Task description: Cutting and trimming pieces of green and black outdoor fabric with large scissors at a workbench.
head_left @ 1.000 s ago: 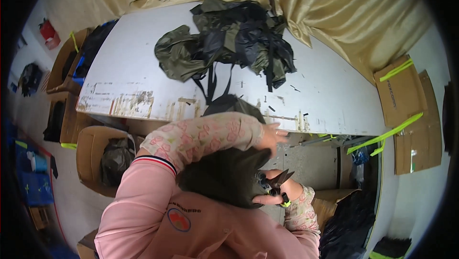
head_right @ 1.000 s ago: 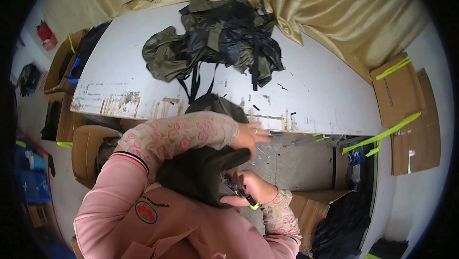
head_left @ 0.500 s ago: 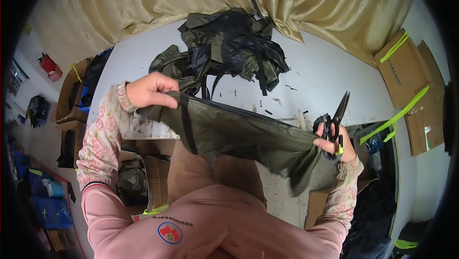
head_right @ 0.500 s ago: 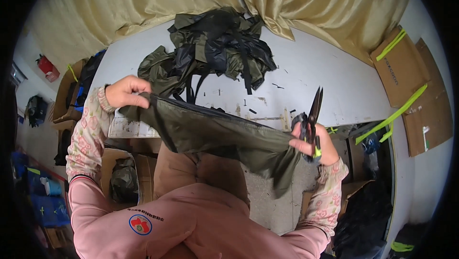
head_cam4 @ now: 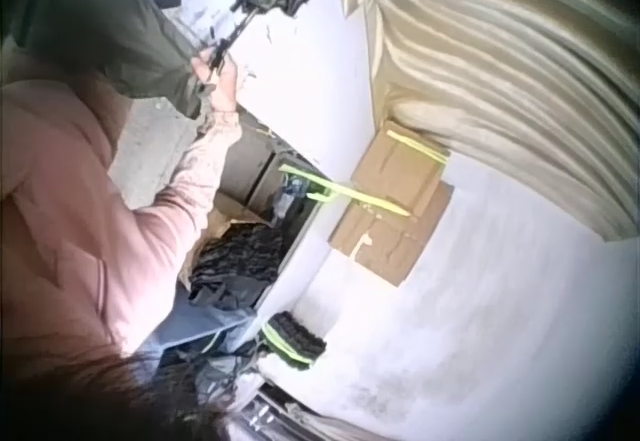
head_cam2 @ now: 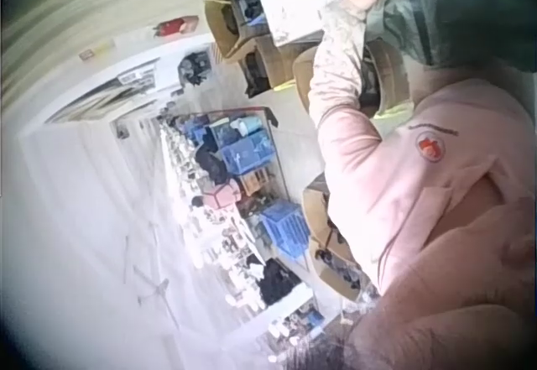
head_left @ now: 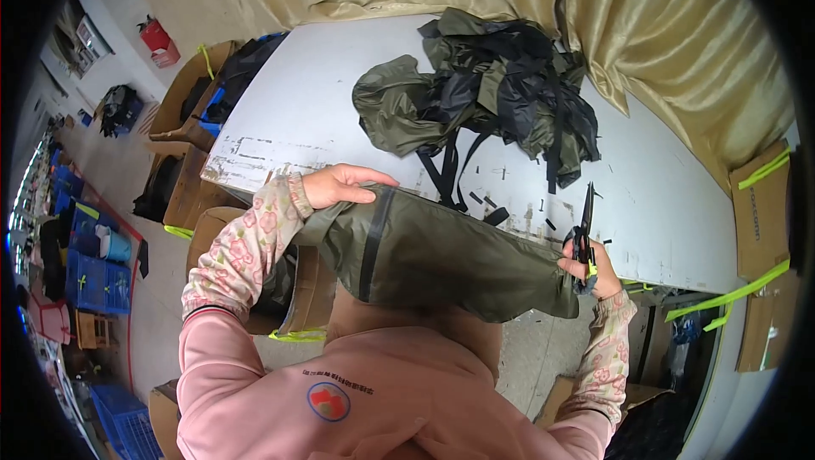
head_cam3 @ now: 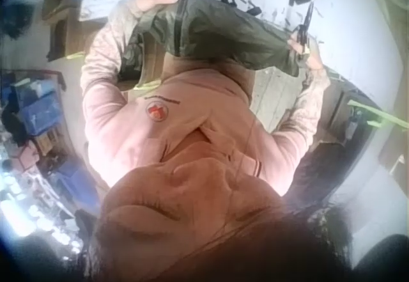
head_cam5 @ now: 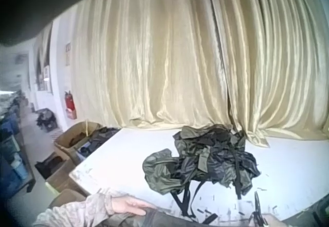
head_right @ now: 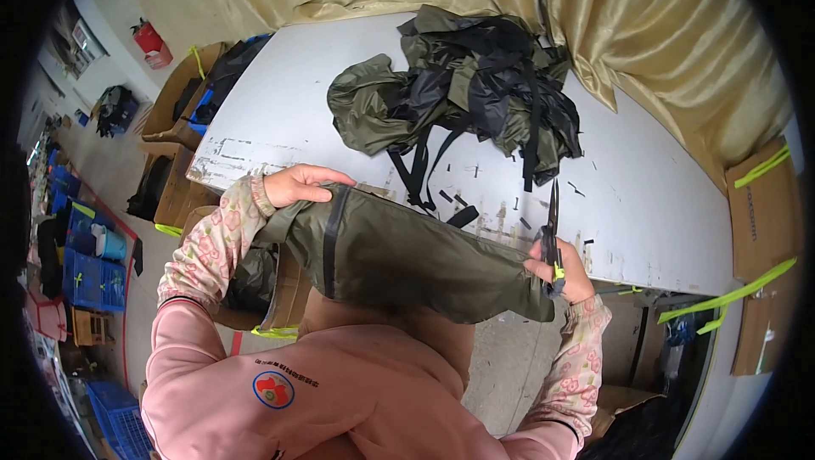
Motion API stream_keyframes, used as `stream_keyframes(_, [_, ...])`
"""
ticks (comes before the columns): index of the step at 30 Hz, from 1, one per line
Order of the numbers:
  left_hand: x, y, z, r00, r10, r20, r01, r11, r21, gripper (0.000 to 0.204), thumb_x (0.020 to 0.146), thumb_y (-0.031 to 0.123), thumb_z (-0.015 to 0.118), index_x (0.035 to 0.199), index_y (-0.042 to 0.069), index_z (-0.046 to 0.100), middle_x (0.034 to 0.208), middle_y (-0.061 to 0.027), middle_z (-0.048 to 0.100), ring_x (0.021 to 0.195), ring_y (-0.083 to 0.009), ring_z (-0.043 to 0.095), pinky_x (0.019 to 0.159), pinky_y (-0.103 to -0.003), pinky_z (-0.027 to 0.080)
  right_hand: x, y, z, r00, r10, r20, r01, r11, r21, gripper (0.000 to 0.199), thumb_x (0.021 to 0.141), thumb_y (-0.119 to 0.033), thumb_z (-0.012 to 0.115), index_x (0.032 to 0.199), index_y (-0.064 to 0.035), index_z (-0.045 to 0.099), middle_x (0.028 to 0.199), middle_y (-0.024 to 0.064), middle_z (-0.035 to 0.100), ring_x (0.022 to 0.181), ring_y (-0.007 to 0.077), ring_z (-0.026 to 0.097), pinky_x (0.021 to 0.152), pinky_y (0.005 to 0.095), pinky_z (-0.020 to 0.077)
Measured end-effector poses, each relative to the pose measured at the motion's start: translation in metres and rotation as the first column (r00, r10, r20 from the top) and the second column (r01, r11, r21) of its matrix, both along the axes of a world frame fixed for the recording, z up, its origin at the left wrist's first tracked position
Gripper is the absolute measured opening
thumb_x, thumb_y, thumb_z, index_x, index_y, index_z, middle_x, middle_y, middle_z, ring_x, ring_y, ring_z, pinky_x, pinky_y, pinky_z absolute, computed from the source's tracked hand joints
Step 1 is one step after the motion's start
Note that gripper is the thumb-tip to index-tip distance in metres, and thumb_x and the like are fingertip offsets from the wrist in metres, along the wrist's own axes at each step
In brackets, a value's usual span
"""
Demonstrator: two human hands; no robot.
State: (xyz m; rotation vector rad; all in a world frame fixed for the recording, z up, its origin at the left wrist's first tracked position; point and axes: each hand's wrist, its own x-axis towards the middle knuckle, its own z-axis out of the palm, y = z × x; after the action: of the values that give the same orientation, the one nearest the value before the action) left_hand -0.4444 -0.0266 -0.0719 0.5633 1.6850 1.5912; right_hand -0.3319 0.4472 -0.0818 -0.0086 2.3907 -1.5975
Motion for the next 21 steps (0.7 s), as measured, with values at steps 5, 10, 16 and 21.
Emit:
stream_keyframes(5, [-0.001,-0.009,-0.017,0.997,0.053,0.053,-0.055,0.998,0.035,0.037,0.09,0.006,0.058,0.126,-0.001,0.053,0.119,-0.0058,0.06,0.106,-0.0106,0.056,0.095,-0.026,0.043,-0.003,-0.005,-0.011,1.0,0.022,0.002,-0.022,1.0,0.011,0.019,0.075,-0.007,0.073,0.084,-0.0034,0.057,0.077,-0.003,0.055,0.071,0.0072,0.051,0.064,0.0229,0.042])
stream_keyframes(10, [-0.001,-0.009,-0.03,0.991,0.069,-0.114,-0.07,0.998,-0.003,0.024,0.086,0.005,0.064,0.109,0.001,0.06,0.104,-0.0021,0.062,0.097,-0.0102,0.057,0.088,-0.025,0.044,-0.006,-0.009,-0.018,0.999,0.039,0.034,-0.04,0.999,0.03,0.019,0.075,-0.007,0.074,0.084,-0.0032,0.058,0.076,-0.0029,0.055,0.069,0.0067,0.05,0.062,0.0225,0.041])
stream_keyframes(16, [0.011,0.009,-0.032,0.862,0.05,-0.505,-0.102,0.992,-0.076,0.024,0.076,0.007,0.074,0.095,0.004,0.06,0.089,-0.0017,0.056,0.088,-0.0125,0.055,0.08,-0.027,0.044,-0.008,-0.012,-0.029,0.995,0.057,0.085,-0.059,0.998,0.019,0.019,0.075,-0.006,0.074,0.084,-0.0035,0.057,0.076,-0.003,0.055,0.068,0.0065,0.05,0.061,0.0221,0.0409])
stream_keyframes(21, [0.02,0.015,-0.05,0.943,0.031,-0.331,-0.04,0.999,-0.021,0.022,0.078,0.01,0.071,0.098,0.004,0.064,0.09,-0.0028,0.062,0.085,-0.0109,0.055,0.079,-0.026,0.045,-0.005,-0.015,-0.041,0.995,0.092,0.046,-0.098,0.984,0.148,0.026,0.075,-0.008,0.076,0.091,-0.0029,0.055,0.078,-0.001,0.056,0.072,0.0074,0.051,0.065,0.0228,0.0421])
